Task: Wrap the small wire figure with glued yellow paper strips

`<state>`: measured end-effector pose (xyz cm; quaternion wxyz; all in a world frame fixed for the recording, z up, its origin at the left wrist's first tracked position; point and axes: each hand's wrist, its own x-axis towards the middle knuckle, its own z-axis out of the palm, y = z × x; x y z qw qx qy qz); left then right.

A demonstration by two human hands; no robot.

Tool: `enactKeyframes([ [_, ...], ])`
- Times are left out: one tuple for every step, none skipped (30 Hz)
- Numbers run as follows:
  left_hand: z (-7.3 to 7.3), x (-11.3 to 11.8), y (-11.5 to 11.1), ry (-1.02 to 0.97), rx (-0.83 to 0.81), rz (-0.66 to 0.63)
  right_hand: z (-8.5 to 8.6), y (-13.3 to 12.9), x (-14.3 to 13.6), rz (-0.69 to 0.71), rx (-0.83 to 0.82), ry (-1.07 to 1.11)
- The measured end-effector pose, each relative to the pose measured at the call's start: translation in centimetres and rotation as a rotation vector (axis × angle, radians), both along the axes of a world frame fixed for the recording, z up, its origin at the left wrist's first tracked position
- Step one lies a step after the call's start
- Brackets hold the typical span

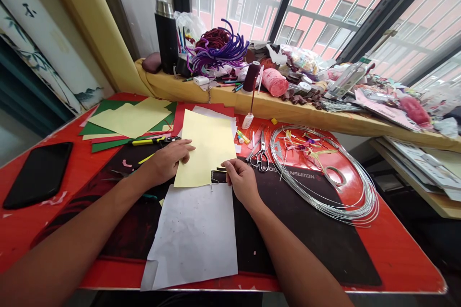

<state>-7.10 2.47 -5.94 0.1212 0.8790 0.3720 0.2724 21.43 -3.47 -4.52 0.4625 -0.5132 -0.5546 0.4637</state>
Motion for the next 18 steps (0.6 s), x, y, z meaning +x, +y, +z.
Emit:
enactKeyframes([
  [0.03,0.01,-0.04,0.012,0.006,0.003,-0.03,0.0,0.0,0.001,0.002,0.001],
  [0.05,0.02,-0.07,0.026,0.013,0.004,-0.05,0.01,0.01,0.001,0.005,0.002],
  [0.07,0.01,-0.09,0.038,0.021,0.004,-0.08,0.01,0.01,0.001,0.008,0.003],
  [0.08,0.01,-0.11,0.046,0.028,0.002,-0.1,0.01,0.01,0.0,0.012,0.004],
  [0.08,0.0,-0.12,0.048,0.033,0.001,-0.11,0.01,0.01,-0.001,0.014,0.004],
  [0.07,0.0,-0.13,0.045,0.035,0.002,-0.12,0.01,0.0,-0.001,0.014,0.005],
  [0.06,0.01,-0.15,0.037,0.035,0.006,-0.12,0.01,0.0,0.0,0.012,0.007],
  [0.04,0.03,-0.16,0.029,0.034,0.011,-0.12,0.02,0.0,0.001,0.009,0.01],
  [0.03,0.07,-0.18,0.021,0.03,0.013,-0.12,0.03,0.0,0.002,0.007,0.014],
  [0.03,0.11,-0.21,0.014,0.026,0.014,-0.12,0.04,0.0,0.003,0.005,0.017],
  [0.03,0.18,-0.24,0.006,0.023,0.015,-0.14,0.05,0.01,0.004,0.005,0.019],
  [0.04,0.25,-0.27,-0.002,0.02,0.017,-0.15,0.07,0.01,0.005,0.006,0.018],
  [0.05,0.32,-0.3,-0.011,0.018,0.02,-0.18,0.08,0.02,0.005,0.007,0.017],
  [0.07,0.4,-0.33,-0.02,0.016,0.024,-0.21,0.09,0.02,0.004,0.008,0.014],
  [0.09,0.47,-0.35,-0.029,0.013,0.03,-0.24,0.09,0.03,0.003,0.01,0.011],
  [0.14,0.53,-0.37,-0.035,0.009,0.033,-0.26,0.09,0.04,0.003,0.011,0.008],
  [0.2,0.56,-0.39,-0.037,-0.002,0.029,-0.27,0.09,0.05,0.003,0.011,0.006],
  [0.31,0.57,-0.42,-0.044,-0.016,0.029,-0.26,0.07,0.06,0.002,0.012,0.005],
])
